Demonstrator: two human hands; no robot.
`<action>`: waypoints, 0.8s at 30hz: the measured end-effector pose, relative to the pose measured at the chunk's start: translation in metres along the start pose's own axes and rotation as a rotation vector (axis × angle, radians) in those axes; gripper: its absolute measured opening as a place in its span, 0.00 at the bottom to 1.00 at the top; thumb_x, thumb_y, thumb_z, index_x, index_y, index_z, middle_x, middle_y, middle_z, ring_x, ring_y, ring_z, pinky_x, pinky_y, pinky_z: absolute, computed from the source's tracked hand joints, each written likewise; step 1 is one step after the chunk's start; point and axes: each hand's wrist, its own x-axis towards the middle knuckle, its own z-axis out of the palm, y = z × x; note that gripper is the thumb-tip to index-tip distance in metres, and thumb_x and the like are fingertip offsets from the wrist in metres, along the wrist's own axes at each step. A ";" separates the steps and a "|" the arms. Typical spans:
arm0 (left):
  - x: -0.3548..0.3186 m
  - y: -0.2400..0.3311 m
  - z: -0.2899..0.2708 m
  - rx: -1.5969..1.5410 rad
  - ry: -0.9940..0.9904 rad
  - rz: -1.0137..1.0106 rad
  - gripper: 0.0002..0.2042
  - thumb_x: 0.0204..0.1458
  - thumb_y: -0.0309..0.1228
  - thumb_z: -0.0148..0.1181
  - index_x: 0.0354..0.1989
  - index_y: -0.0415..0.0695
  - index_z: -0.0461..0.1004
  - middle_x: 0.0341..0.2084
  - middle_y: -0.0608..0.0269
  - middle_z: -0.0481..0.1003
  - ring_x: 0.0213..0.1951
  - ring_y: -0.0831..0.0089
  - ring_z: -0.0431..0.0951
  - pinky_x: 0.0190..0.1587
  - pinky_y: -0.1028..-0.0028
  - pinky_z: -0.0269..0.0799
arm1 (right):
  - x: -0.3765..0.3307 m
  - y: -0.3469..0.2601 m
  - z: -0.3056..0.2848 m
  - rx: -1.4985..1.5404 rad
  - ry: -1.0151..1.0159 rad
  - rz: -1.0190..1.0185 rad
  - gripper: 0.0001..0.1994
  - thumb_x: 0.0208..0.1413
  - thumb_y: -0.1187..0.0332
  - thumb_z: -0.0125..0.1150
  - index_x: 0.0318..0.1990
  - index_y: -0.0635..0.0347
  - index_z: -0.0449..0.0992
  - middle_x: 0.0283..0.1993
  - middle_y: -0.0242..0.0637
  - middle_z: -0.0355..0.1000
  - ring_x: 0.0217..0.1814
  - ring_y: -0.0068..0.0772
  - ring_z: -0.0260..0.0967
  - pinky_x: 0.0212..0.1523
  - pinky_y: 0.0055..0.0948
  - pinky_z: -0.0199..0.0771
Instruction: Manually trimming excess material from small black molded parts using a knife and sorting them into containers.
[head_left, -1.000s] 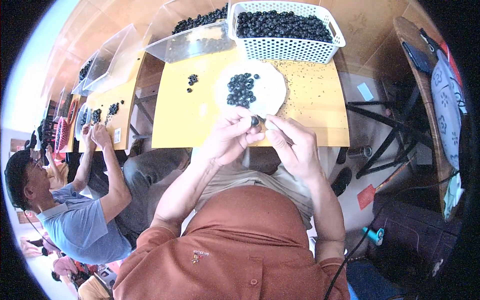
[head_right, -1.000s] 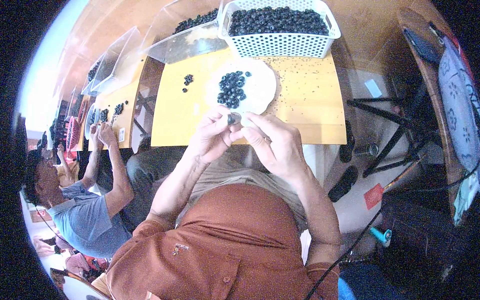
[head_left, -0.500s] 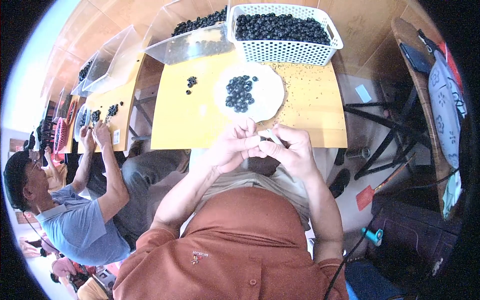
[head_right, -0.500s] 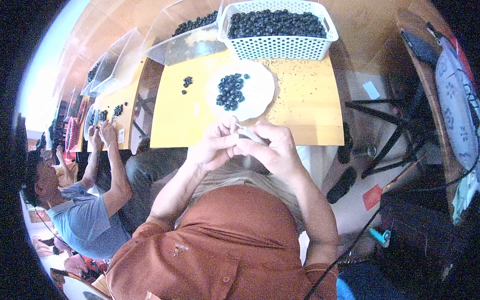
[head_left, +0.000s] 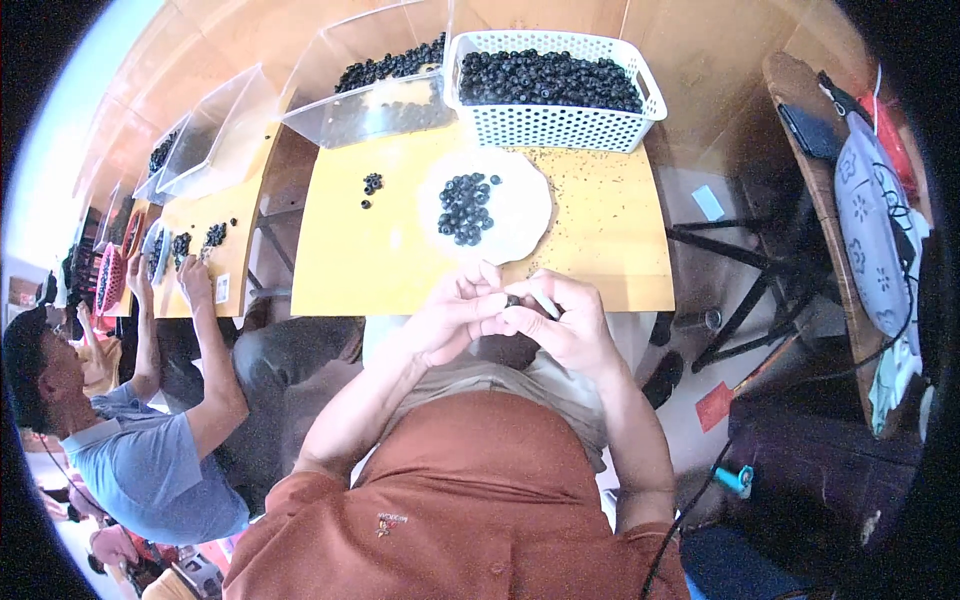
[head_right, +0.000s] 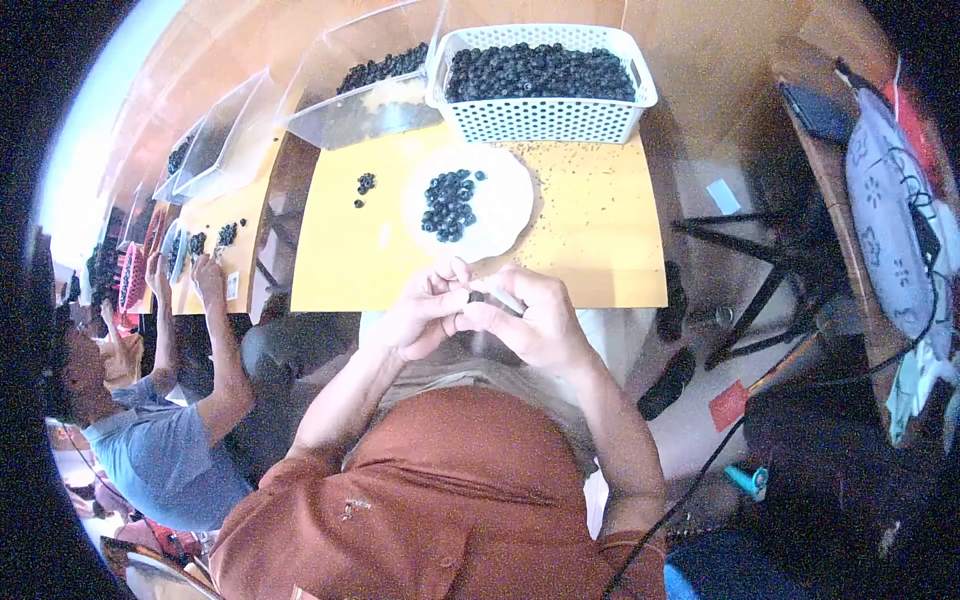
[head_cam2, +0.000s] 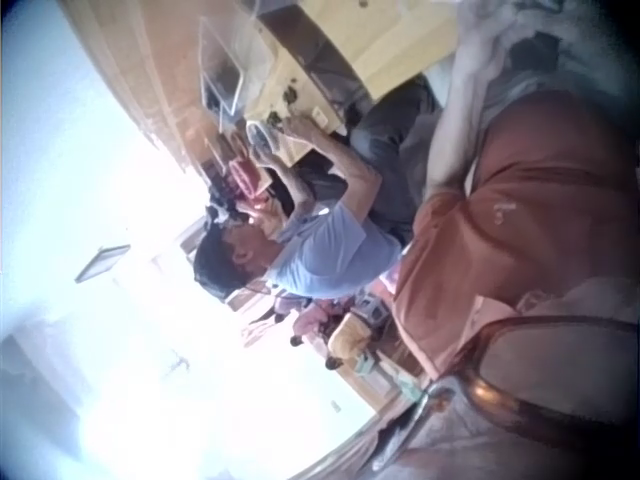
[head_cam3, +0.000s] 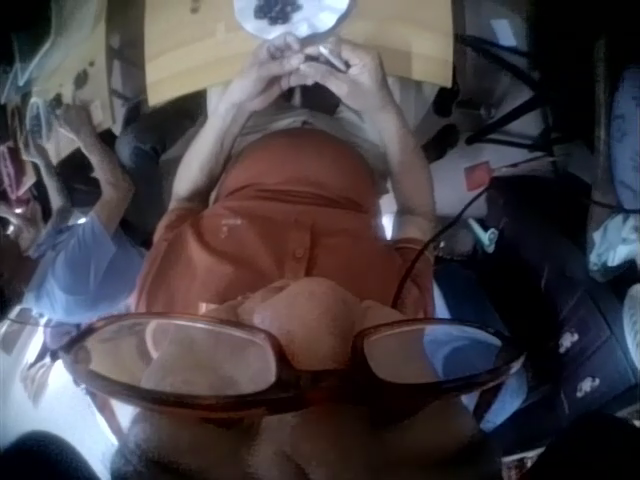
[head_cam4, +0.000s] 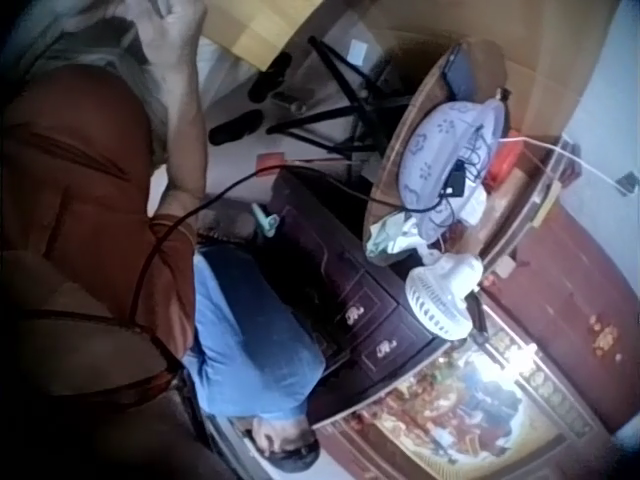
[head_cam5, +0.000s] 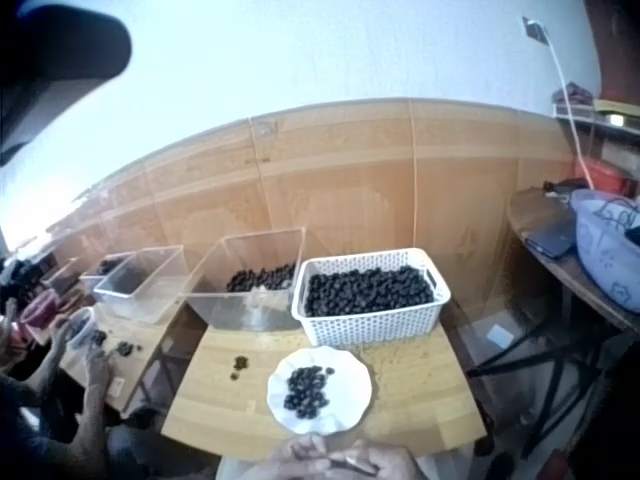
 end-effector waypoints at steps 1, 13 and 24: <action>-0.001 -0.001 0.001 0.006 0.046 0.016 0.06 0.60 0.24 0.61 0.41 0.46 0.70 0.40 0.58 0.79 0.41 0.74 0.81 0.44 0.71 0.82 | 0.003 -0.002 0.000 -0.014 0.068 -0.031 0.10 0.57 0.68 0.69 0.42 0.65 0.81 0.31 0.29 0.72 0.33 0.18 0.67 0.35 0.22 0.67; -0.012 -0.011 -0.010 0.528 0.228 0.272 0.05 0.57 0.23 0.65 0.37 0.41 0.74 0.34 0.68 0.78 0.36 0.82 0.76 0.41 0.80 0.73 | 0.146 -0.013 -0.129 -0.481 0.788 -0.215 0.15 0.58 0.64 0.66 0.47 0.68 0.81 0.28 0.32 0.76 0.29 0.16 0.68 0.33 0.22 0.70; -0.021 0.000 -0.026 0.918 0.518 0.392 0.03 0.57 0.24 0.65 0.33 0.40 0.76 0.33 0.68 0.79 0.35 0.84 0.75 0.38 0.81 0.72 | 0.098 0.041 -0.113 -0.809 0.621 0.105 0.15 0.60 0.59 0.62 0.44 0.63 0.81 0.34 0.51 0.79 0.35 0.50 0.79 0.39 0.39 0.75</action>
